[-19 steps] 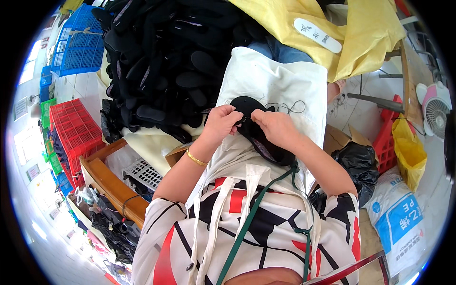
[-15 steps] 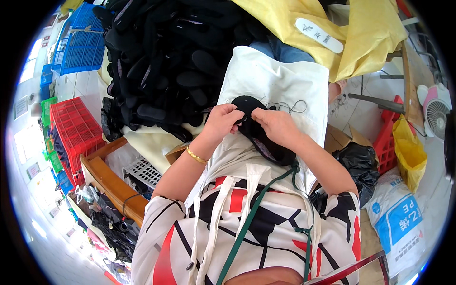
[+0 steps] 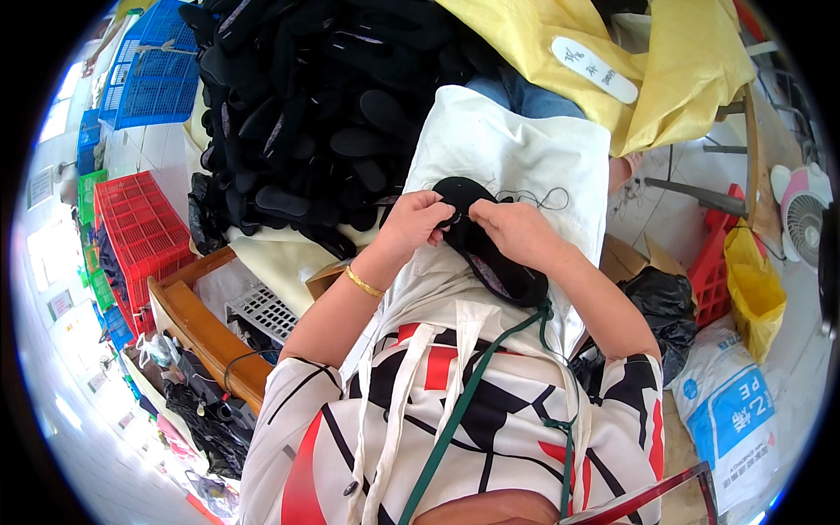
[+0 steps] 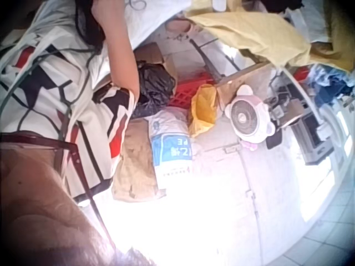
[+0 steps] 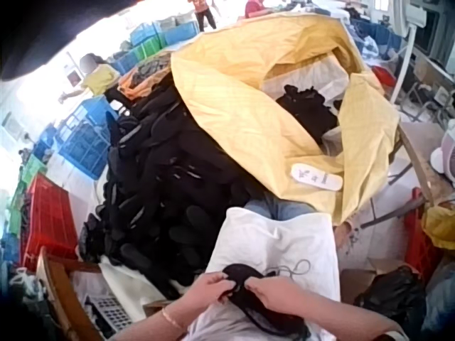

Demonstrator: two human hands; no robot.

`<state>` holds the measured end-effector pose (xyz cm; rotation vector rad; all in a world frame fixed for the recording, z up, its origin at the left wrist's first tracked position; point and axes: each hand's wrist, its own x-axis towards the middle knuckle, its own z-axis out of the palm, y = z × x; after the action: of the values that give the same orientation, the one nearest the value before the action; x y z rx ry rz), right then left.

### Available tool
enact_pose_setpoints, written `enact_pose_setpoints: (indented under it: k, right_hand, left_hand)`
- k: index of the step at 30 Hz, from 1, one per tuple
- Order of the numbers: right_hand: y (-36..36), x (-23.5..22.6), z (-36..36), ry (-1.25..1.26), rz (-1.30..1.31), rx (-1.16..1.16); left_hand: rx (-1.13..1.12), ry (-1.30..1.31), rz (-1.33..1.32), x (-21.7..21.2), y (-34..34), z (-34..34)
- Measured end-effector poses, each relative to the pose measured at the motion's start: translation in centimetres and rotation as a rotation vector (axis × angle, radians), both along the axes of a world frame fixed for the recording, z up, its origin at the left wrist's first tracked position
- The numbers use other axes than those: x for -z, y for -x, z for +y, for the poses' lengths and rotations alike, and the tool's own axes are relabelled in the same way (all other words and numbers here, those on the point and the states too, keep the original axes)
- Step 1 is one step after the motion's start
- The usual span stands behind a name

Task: The person sits on the floor in a workshop and hand-sews a black shoe using a needle and thread. They repeatedly insert the needle into the shoe's sole and pull the thread through to stitch the material, occasionally adjusting the shoe's position on their lap.

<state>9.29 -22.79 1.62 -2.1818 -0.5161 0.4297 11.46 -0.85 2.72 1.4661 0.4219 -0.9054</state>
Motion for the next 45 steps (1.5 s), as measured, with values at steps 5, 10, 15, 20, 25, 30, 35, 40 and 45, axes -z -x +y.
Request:
enact_pose_setpoints:
  k: [5,10,15,20,25,30,35,40,45]
  right_hand:
    - [-0.2,-0.5,0.0,-0.007,0.008,-0.009]
    - [0.6,0.5,0.6,-0.078,0.010,0.058]
    - [1.2,0.7,1.4,-0.070,0.028,0.129]
    - [0.4,0.1,2.7,-0.237,0.242,0.242]
    - [-1.1,-1.1,2.1,-0.214,0.205,0.203]
    - [-1.2,-0.1,2.3,-0.346,0.064,0.217]
    - [-3.0,0.3,3.5,-0.589,0.142,0.511]
    - [-3.2,-1.3,1.8,-0.614,0.329,0.472]
    - [-1.3,0.7,2.2,-0.373,0.009,0.283]
  left_hand:
    - [-0.004,-0.006,0.009,-0.3,-0.1,-0.1]
    - [-0.011,0.022,0.044,0.1,-0.3,0.1]
    - [0.018,0.049,0.068,0.0,-0.6,0.3]
    - [-0.022,0.070,0.068,-0.1,-0.3,0.3]
    - [-0.076,0.041,-0.004,-0.2,0.4,0.1]
    - [-0.055,0.021,-0.059,0.2,0.6,-0.2]
    - [-0.023,-0.013,-0.111,0.1,0.8,-0.6]
    - [-0.064,-0.034,-0.108,-0.8,1.0,-1.0]
    - [-0.057,0.002,-0.147,0.2,1.3,-0.9]
